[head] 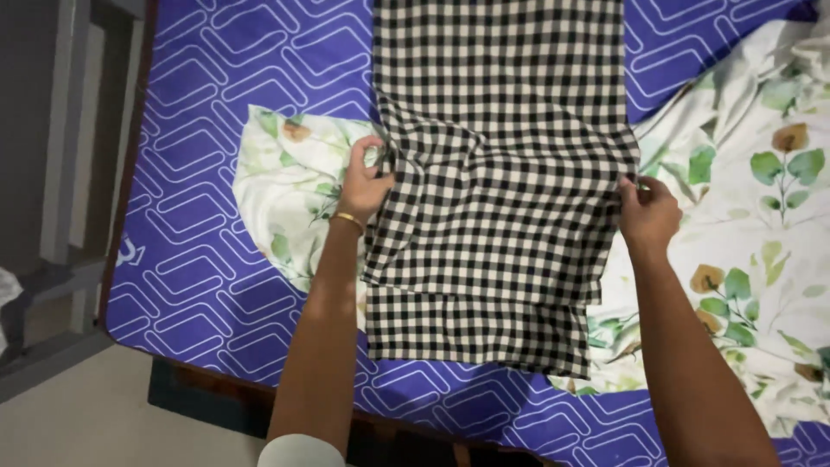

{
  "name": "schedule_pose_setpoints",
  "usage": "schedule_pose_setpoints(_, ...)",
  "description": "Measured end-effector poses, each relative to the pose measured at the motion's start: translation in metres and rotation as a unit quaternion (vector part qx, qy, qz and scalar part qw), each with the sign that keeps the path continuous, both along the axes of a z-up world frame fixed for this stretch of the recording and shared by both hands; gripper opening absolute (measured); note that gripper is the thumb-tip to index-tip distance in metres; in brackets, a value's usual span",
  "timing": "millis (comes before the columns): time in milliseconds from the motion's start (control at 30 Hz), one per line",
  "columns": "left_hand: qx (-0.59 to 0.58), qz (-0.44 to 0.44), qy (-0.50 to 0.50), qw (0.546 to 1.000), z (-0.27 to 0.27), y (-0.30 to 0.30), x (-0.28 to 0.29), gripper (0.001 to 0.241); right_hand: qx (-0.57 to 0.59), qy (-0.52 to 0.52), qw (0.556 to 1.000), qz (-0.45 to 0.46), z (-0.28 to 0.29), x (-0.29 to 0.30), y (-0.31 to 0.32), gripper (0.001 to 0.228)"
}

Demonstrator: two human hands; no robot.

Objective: The person folds a black and white checkered shirt on a bed, smoothing it out and folding it into a compact square. They then pick up a white sheet with a green leaf pattern, spread it out on the bed, and begin to fold it.

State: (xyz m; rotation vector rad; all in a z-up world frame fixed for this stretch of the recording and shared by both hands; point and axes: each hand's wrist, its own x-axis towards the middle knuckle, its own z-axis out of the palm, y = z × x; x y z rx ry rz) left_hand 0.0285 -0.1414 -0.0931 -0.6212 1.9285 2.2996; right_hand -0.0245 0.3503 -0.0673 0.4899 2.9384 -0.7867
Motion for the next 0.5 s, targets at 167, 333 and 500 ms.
schedule_pose_setpoints(167,-0.241,-0.063,-0.023,0.968,0.000,-0.013,0.010,0.033,-0.117,0.074,0.990,0.018,-0.026,-0.001,0.034,0.011)
schedule_pose_setpoints(333,-0.317,-0.080,-0.167,0.930,0.045,-0.002,-0.001,0.028,-0.089,0.099,0.990,-0.044,-0.009,0.004,0.038,0.003)
schedule_pose_setpoints(500,-0.287,-0.153,-0.113,0.939,0.052,0.005,-0.007,0.031,-0.121,0.098,0.984,-0.081,0.021,0.007,0.012,0.007)
